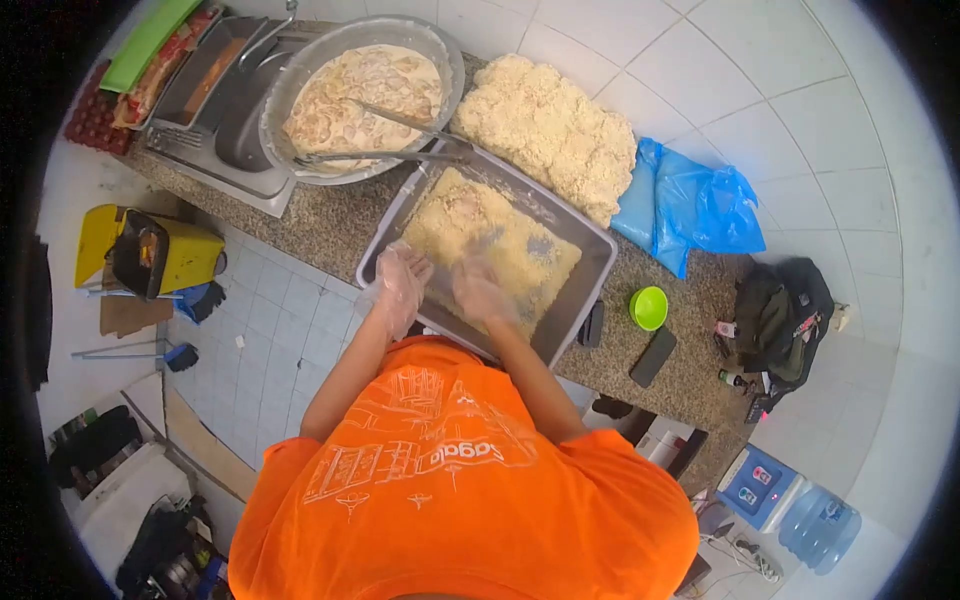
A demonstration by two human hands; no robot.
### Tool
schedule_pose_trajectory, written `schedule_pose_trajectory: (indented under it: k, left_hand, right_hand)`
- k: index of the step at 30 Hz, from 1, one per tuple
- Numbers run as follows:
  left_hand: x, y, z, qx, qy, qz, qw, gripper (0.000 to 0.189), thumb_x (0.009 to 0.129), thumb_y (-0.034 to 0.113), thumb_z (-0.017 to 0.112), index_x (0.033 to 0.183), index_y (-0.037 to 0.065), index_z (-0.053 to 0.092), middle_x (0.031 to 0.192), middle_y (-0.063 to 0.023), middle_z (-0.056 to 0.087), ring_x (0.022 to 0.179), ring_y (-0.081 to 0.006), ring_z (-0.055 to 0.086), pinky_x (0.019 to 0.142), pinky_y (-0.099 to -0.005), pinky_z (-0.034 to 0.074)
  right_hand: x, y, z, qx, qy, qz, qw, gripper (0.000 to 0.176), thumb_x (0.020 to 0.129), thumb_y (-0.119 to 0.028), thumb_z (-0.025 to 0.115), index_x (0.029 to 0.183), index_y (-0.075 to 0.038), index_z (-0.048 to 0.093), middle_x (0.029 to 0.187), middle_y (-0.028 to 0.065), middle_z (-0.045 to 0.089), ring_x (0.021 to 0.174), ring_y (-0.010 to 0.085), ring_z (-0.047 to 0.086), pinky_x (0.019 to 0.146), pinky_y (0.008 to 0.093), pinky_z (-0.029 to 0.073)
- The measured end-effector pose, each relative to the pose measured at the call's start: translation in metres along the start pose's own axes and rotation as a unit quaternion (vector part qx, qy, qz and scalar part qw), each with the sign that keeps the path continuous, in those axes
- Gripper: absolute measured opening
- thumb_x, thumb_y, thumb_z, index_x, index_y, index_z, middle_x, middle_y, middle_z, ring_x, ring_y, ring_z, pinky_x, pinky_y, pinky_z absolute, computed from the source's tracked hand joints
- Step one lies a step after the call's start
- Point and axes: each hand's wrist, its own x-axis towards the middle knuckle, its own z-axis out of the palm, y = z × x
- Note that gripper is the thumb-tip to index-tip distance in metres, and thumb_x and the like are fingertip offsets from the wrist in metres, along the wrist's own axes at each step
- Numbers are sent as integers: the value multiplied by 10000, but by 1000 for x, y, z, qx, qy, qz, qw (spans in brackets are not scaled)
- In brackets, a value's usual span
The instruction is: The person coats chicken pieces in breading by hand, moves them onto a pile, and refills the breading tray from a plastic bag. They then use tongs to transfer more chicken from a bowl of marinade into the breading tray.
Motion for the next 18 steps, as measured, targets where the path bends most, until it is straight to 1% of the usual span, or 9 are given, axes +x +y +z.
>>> schedule_pose_trajectory:
  k: [1,5,7,8,10,11,13,17,18]
  left_hand:
    - [-2,2,1,2,-3,3,1000,582,845,285,472,1285,-53,296,1364,-264,300,1315,-398,283,1106,-473,248]
    - [-6,8,2,16,-22,-13,1000,608,845,295,475,1309,-48,284,1374,-265,295,1327,-400,270,1114,-477,234]
    - [-6,6,0,-15,-26,-18,999,589,848,307,475,1290,-41,303,1377,-257,299,1333,-394,266,1108,-476,241]
    - [-4,5,-2,-14,-28,-17,999,589,848,307,475,1290,-41,303,1377,-257,299,1333,-394,266,1108,-476,241]
    - [-1,2,-6,0,-42,-8,999,564,856,311,465,1277,-34,315,1381,-249,300,1335,-388,268,1100,-468,253]
    - [4,-2,-10,-5,-41,-6,999,564,856,311,465,1277,-34,315,1381,-249,300,1335,-388,268,1100,-468,253]
    - [16,-9,-17,2,-40,-1,999,450,905,402,438,1196,60,408,1186,-139,443,1092,-272,443,963,-403,375]
    - [4,3,-7,15,-42,-11,999,397,914,388,435,1159,76,431,1130,-119,449,1060,-261,448,961,-409,378]
    - [1,4,-2,-7,-10,-18,1000,363,912,383,442,1122,86,449,1089,-108,450,1034,-252,451,950,-400,385]
  right_hand:
    - [-1,-1,1,20,20,19,999,267,917,-221,523,1030,12,588,984,131,610,877,194,573,749,379,462]
    - [47,11,10,34,48,41,997,282,912,-221,544,1042,24,590,940,118,618,845,167,561,724,321,459]
    - [94,22,27,141,-10,132,981,492,884,-384,511,1096,50,601,1126,194,619,1027,324,578,874,431,434]
    - [104,16,30,142,-8,130,981,492,884,-384,511,1096,50,601,1126,194,619,1027,324,578,874,431,434]
    - [117,5,37,186,-54,182,964,401,913,-320,576,1124,21,582,1116,139,624,910,188,588,788,318,451]
    - [114,-4,38,183,-56,180,965,401,913,-320,576,1124,21,582,1116,139,624,910,188,588,788,318,451]
    - [100,-32,30,-5,3,167,986,474,865,-407,541,1082,8,613,1123,157,633,1045,281,593,908,401,428]
    - [56,-66,-2,-59,52,115,990,438,837,-426,565,1057,-53,629,1118,137,641,1054,281,599,891,388,436]
    - [45,-74,-12,-76,70,96,990,426,828,-433,573,1049,-74,634,1116,130,644,1057,281,600,885,384,439]
